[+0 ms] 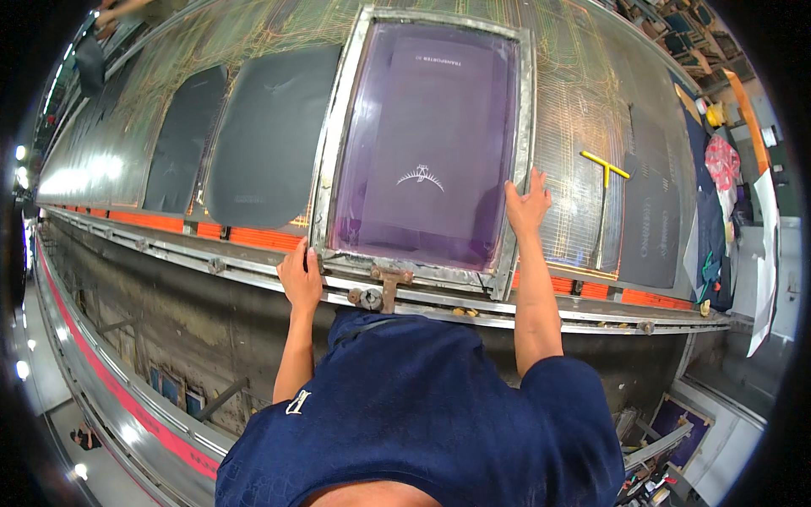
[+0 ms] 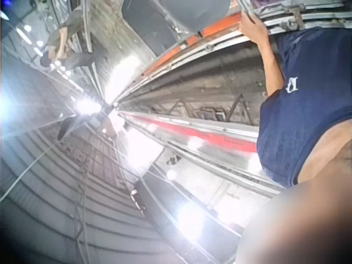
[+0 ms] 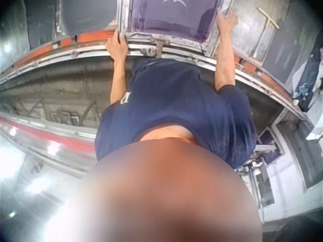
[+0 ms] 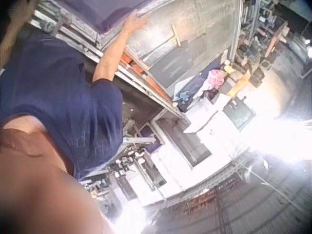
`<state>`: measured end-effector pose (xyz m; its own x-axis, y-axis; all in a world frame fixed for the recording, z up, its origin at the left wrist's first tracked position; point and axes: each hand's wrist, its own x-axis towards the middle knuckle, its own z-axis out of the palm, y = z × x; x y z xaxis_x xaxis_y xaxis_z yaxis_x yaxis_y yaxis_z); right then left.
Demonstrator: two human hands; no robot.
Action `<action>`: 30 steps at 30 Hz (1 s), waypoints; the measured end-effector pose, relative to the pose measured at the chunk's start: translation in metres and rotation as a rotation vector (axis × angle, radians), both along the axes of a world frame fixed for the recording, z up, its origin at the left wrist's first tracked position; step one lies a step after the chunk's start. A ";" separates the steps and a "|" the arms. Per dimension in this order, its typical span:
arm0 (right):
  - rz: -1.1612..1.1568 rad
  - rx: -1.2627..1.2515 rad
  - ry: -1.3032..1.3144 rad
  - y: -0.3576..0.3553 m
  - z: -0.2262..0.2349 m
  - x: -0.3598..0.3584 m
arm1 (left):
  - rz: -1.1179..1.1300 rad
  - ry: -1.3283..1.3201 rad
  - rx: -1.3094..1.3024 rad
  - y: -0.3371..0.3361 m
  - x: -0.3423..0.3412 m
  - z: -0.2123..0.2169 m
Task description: The person uses a yellow squeegee to press a purple solar panel into a metal frame on a conveyor. They then place a white panel into an adjacent frame and smooth it down by hand. The person repeats the placement and smoothing of the white panel multiple times.
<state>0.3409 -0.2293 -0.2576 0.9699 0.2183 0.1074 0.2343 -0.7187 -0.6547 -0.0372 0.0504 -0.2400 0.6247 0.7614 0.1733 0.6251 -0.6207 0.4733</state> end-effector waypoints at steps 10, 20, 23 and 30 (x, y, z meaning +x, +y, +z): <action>0.007 -0.156 -0.030 0.005 -0.008 -0.004 | -0.064 0.101 -0.001 0.003 0.010 0.009; 0.029 -0.169 0.103 0.016 0.008 -0.009 | -0.026 0.240 -0.112 0.005 0.019 0.018; 0.044 -0.168 0.157 0.017 0.016 -0.005 | -0.063 0.248 -0.044 0.006 0.019 0.014; 0.069 -0.187 0.243 0.013 0.017 0.002 | -0.068 0.329 -0.061 0.006 0.015 0.007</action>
